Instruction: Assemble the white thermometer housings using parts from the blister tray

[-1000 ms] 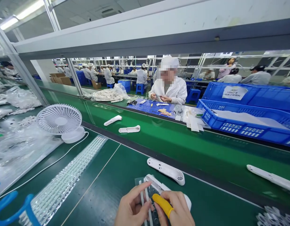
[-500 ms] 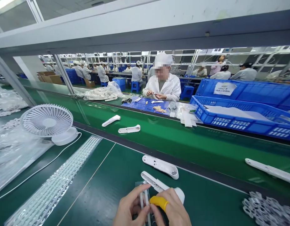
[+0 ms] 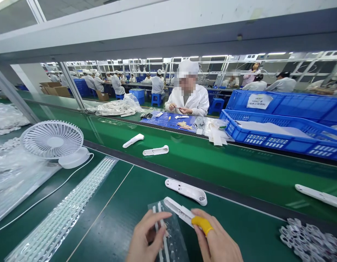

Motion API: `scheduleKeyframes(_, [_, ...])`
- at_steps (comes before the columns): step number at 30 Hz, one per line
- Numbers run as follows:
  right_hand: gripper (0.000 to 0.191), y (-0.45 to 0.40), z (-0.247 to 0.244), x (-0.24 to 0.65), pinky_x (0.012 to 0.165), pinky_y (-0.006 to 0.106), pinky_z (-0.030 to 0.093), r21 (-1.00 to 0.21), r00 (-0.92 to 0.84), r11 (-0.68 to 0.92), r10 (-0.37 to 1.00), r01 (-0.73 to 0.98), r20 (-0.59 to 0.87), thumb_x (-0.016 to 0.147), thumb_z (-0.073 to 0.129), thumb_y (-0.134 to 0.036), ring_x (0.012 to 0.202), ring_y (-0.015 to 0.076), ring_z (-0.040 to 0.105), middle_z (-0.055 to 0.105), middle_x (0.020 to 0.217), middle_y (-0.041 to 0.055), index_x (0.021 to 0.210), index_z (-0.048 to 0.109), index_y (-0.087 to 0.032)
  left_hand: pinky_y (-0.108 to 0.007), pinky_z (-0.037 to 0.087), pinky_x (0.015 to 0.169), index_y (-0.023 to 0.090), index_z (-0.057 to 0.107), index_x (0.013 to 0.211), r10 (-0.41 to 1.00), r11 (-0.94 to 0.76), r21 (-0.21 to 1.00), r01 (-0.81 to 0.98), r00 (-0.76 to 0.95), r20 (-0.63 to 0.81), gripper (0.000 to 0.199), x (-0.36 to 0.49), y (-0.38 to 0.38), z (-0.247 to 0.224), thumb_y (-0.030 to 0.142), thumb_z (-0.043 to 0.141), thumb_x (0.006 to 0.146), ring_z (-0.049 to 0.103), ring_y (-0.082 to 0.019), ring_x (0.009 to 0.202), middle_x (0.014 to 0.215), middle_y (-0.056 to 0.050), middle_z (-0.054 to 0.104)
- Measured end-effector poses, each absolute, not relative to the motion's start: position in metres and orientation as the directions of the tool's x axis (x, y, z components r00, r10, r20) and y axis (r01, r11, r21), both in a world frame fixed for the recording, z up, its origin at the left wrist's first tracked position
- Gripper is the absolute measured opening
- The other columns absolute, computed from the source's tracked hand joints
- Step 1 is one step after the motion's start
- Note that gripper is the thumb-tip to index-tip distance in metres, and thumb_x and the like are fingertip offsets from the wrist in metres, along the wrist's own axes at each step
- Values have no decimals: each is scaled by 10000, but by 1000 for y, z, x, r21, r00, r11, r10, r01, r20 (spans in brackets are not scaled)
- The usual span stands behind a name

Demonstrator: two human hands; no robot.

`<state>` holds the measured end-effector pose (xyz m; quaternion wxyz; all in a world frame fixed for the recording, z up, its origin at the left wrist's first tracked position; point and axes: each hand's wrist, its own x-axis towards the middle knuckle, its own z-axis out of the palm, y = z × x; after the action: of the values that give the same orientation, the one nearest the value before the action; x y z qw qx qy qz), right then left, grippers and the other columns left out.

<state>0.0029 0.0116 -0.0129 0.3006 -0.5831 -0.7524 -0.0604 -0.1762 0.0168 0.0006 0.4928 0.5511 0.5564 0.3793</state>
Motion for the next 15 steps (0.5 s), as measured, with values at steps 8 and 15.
scheduleKeyframes(8, [379,19,-17,36,603,440,516,101,-500,504,774,858,389,851,359,-317,905,299,586,605,1124,86,558,579,-221,-265,443,561,241,724,814,982,174,902,396,1,-190,244,-191,22,12,287,492,753,504,-176,534,727,-40,603])
scheduleKeyframes(15, [389,24,-15,39,669,465,466,17,-439,479,790,878,427,857,309,-233,898,274,571,618,1104,64,581,582,-223,-244,394,491,229,734,761,989,147,914,378,-69,-131,262,-188,24,1,315,498,687,441,-146,478,756,-38,623])
